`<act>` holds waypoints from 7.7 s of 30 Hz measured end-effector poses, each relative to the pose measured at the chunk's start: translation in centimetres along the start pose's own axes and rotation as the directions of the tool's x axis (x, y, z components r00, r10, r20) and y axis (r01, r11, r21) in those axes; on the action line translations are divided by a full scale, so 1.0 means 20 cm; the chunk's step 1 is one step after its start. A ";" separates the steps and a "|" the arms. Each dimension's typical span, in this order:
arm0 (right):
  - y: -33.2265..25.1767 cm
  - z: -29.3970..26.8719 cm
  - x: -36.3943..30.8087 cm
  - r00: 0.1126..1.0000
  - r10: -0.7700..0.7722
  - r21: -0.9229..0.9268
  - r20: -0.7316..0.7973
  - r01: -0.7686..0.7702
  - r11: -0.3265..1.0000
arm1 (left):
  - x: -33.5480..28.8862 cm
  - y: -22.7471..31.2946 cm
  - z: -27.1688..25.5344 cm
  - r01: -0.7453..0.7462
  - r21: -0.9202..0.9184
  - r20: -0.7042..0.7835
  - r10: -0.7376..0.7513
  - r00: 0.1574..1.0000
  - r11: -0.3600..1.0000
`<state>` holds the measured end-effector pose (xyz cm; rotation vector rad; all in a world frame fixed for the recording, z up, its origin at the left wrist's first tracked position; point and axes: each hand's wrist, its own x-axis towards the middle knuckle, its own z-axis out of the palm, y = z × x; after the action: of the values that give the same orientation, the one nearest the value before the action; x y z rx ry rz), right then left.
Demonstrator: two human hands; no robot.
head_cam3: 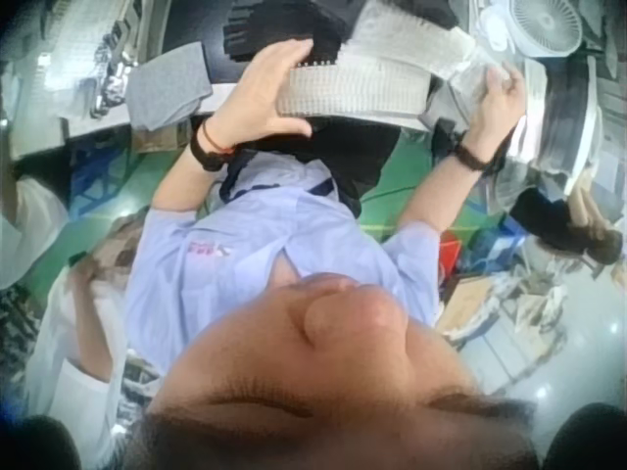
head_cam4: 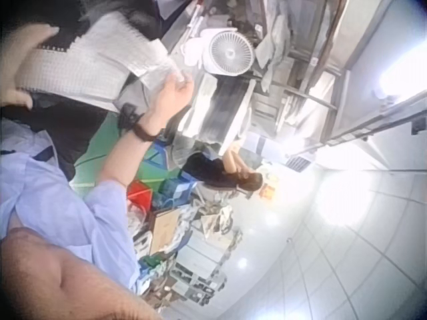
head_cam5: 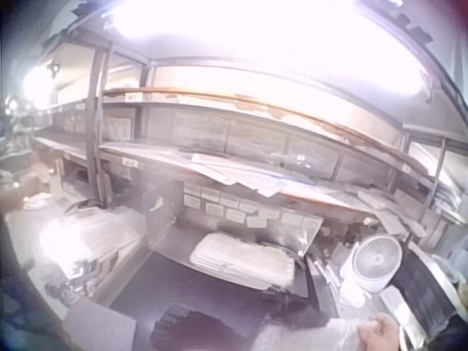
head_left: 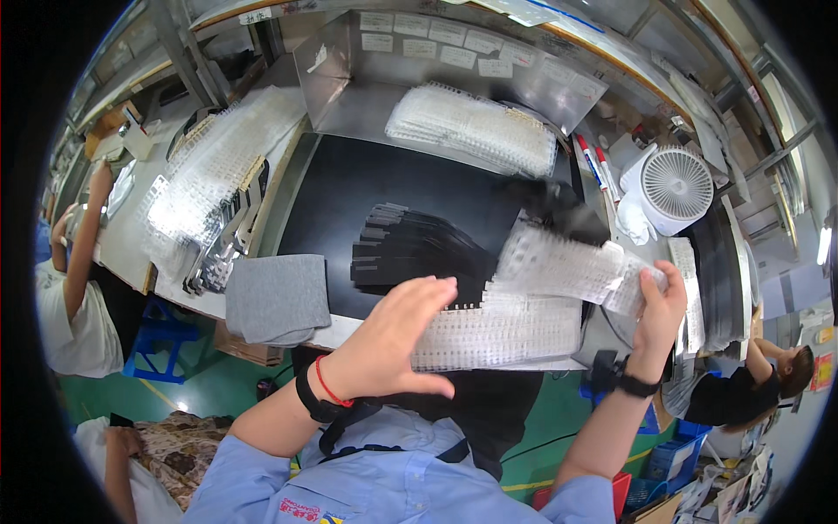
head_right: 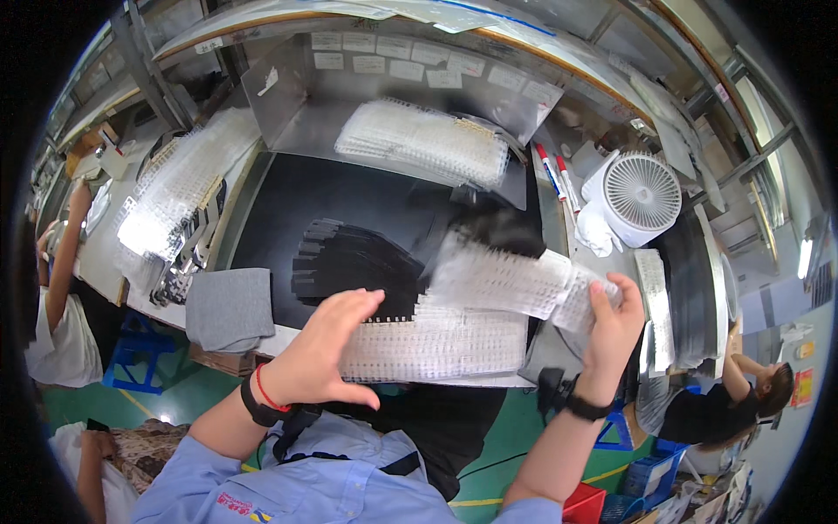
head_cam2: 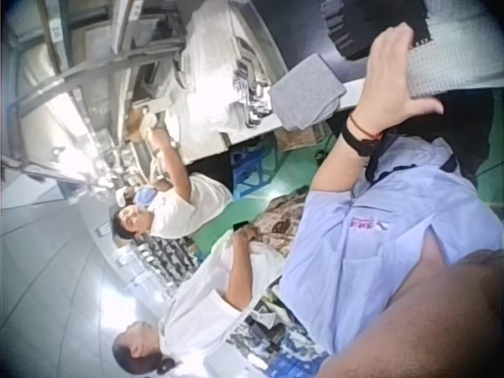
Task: Sorting through and organizing plastic and electronic components at a factory workstation.
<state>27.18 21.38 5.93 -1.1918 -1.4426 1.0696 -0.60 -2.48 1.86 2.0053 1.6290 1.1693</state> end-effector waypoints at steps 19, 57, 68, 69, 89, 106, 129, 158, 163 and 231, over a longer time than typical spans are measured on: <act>-0.18 0.39 -0.44 0.523 -0.236 -0.306 0.819 0.746 0.592 | 0.01 -0.01 0.00 -0.020 0.160 -0.072 0.032 0.997 0.987; -0.10 0.31 -0.77 0.299 -0.349 0.217 0.888 0.396 0.892 | -0.29 0.05 0.14 0.672 -0.738 0.620 -0.328 0.713 0.066; 0.24 0.35 -0.99 0.533 0.123 0.201 0.837 -0.508 0.837 | -0.30 0.08 0.16 0.606 -0.794 0.529 -0.435 0.729 0.050; 0.26 0.36 -1.00 0.582 0.151 0.289 0.799 -0.592 0.753 | -0.30 0.07 0.15 0.593 -0.805 0.548 -0.395 0.737 -0.012; 0.21 0.48 -1.06 0.760 0.272 0.337 0.590 -0.538 0.773 | -0.30 0.07 0.17 0.617 -0.767 0.509 -0.417 0.753 0.177; 0.21 0.45 -1.09 0.860 0.276 0.400 0.430 -0.456 0.795 | -0.30 0.08 0.16 0.595 -0.789 0.480 -0.451 0.752 0.152; 0.14 0.37 -1.07 0.799 0.158 0.475 0.581 -0.490 0.731 | -0.30 0.10 0.20 0.405 -0.889 0.276 -0.456 0.846 0.213; 0.20 0.42 -1.06 0.609 0.398 0.210 0.686 -0.690 0.693 | -0.35 0.03 0.22 0.523 -0.834 0.461 -0.299 0.836 0.175; 0.18 0.47 -1.06 0.650 0.370 0.250 0.664 -0.658 0.710 | -0.36 0.00 0.22 0.516 -0.800 0.471 -0.213 0.856 0.307; 0.20 0.52 -1.06 0.818 0.282 0.398 0.501 -0.507 0.764 | -0.35 0.01 0.23 0.520 -0.847 0.405 -0.499 0.766 0.110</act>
<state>19.31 0.54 -2.52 -0.9201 -1.0842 1.9794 2.73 -7.88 -3.72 0.5502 0.9678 1.2911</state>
